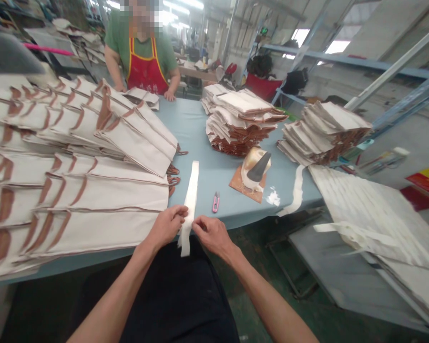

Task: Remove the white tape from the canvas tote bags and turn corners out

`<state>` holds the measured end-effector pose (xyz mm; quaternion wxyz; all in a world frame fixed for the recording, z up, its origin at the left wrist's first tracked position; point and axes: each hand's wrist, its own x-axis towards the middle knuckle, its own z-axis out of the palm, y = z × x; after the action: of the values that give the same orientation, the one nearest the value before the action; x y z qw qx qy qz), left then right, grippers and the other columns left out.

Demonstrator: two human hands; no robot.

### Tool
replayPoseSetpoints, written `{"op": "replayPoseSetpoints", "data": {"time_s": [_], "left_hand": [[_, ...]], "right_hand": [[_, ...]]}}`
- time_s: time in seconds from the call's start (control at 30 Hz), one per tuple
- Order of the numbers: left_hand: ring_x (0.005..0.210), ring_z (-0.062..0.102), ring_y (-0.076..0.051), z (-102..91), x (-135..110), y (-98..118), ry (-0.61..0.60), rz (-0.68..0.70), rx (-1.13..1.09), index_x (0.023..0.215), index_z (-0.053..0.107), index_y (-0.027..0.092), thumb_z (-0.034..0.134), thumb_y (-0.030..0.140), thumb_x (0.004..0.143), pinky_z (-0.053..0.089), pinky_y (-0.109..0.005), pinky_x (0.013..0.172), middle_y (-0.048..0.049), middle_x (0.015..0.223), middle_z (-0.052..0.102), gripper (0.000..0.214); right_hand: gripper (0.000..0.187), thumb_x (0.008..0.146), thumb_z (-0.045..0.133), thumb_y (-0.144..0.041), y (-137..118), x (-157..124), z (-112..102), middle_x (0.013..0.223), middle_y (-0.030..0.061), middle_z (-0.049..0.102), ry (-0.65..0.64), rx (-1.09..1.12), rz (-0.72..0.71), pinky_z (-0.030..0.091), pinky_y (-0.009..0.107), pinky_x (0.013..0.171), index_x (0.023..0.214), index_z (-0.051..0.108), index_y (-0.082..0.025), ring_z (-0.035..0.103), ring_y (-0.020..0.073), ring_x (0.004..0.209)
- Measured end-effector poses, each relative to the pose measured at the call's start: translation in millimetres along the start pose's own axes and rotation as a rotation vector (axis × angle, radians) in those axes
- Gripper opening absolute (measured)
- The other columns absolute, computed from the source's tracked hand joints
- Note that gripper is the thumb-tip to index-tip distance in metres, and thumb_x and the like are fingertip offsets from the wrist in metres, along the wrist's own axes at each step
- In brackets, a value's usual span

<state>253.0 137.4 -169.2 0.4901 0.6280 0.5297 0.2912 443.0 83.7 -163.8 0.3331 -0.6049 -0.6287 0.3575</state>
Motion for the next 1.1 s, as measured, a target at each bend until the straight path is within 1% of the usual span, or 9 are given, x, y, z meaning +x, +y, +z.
{"op": "replayPoseSetpoints", "data": {"time_s": [0.1, 0.23, 0.4, 0.47, 0.57, 0.67, 0.83, 1.0, 1.1], "left_hand": [[0.088, 0.074, -0.020, -0.7, 0, -4, -0.011, -0.045, -0.075, 0.115, 0.072, 0.016, 0.069, 0.040, 0.105, 0.064, -0.040, 0.081, -0.0051, 0.105, 0.077, 0.026], [0.088, 0.074, -0.020, 0.8, 5, -8, -0.001, -0.070, -0.141, 0.114, 0.072, 0.016, 0.068, 0.040, 0.105, 0.064, -0.039, 0.080, -0.0050, 0.105, 0.076, 0.026], [0.089, 0.073, -0.020, 0.5, 8, -9, -0.019, -0.091, -0.170, 0.112, 0.072, 0.016, 0.069, 0.040, 0.104, 0.064, -0.039, 0.081, -0.0049, 0.105, 0.076, 0.026], [0.089, 0.074, -0.020, 0.7, 8, -8, -0.029, -0.090, -0.174, 0.113, 0.072, 0.016, 0.070, 0.039, 0.104, 0.064, -0.039, 0.081, -0.0051, 0.106, 0.076, 0.025], [0.091, 0.074, -0.020, 1.1, 7, -3, -0.026, -0.079, -0.168, 0.113, 0.072, 0.016, 0.072, 0.037, 0.103, 0.064, -0.040, 0.082, -0.0056, 0.109, 0.076, 0.023], [0.092, 0.074, -0.020, -0.7, 3, 7, 0.001, -0.061, -0.165, 0.113, 0.073, 0.016, 0.073, 0.035, 0.102, 0.064, -0.040, 0.083, -0.0058, 0.110, 0.076, 0.022], [0.096, 0.074, -0.022, -2.3, -32, 19, 0.156, -0.042, -0.211, 0.114, 0.072, 0.016, 0.071, 0.038, 0.103, 0.063, -0.043, 0.087, -0.0059, 0.111, 0.076, 0.024], [0.092, 0.073, -0.023, 21.3, -87, -5, 0.292, -0.182, -0.280, 0.095, 0.074, 0.017, 0.072, 0.047, 0.099, 0.059, -0.045, 0.093, -0.0032, 0.094, 0.077, 0.030], [0.094, 0.076, -0.027, 39.8, -102, -21, 0.323, -0.297, -0.408, 0.096, 0.075, 0.017, 0.066, 0.067, 0.093, 0.059, -0.044, 0.089, -0.0074, 0.093, 0.080, 0.050]], "right_hand": [[0.014, 0.090, 0.068, -0.033, 11, -4, 1, 0.075, -0.0005, 0.074, 0.023, 0.051, 0.063, 0.046, 0.029, 0.078, 0.083, 0.076, -0.024, 0.064, 0.0179, 0.071], [0.033, 0.096, 0.061, -0.050, 34, -11, 9, 0.089, 0.0050, 0.078, 0.074, 0.192, 0.205, 0.050, 0.034, 0.083, 0.090, 0.076, -0.021, 0.068, 0.0224, 0.083], [0.068, 0.090, 0.055, -0.082, 53, -13, 30, 0.125, 0.0121, 0.077, -0.011, 0.466, 0.317, 0.053, 0.040, 0.095, 0.113, 0.075, -0.022, 0.068, 0.0291, 0.118], [0.077, 0.089, 0.050, -0.089, 51, -10, 40, 0.125, 0.0134, 0.077, -0.062, 0.558, 0.324, 0.052, 0.043, 0.099, 0.113, 0.075, -0.021, 0.068, 0.0299, 0.123], [0.078, 0.087, 0.053, -0.090, 40, -9, 51, 0.105, 0.0118, 0.081, -0.149, 0.649, 0.307, 0.054, 0.041, 0.095, 0.107, 0.075, -0.018, 0.073, 0.0278, 0.107], [0.077, 0.082, 0.061, -0.089, 29, -16, 54, 0.090, 0.0095, 0.079, -0.195, 0.702, 0.308, 0.057, 0.034, 0.077, 0.103, 0.075, -0.017, 0.074, 0.0231, 0.085], [0.065, 0.078, 0.074, -0.079, 19, -37, 46, 0.083, 0.0059, 0.077, -0.225, 0.768, 0.326, 0.053, 0.023, 0.057, 0.099, 0.075, -0.018, 0.069, 0.0150, 0.065], [0.056, 0.078, 0.080, -0.067, 11, -43, 36, 0.082, 0.0048, 0.077, -0.193, 0.810, 0.356, 0.051, 0.018, 0.052, 0.101, 0.077, -0.017, 0.066, 0.0112, 0.062], [0.053, 0.078, 0.081, -0.062, 8, -43, 35, 0.082, 0.0051, 0.077, -0.174, 0.804, 0.367, 0.050, 0.017, 0.051, 0.103, 0.077, -0.016, 0.066, 0.0105, 0.062]]}}
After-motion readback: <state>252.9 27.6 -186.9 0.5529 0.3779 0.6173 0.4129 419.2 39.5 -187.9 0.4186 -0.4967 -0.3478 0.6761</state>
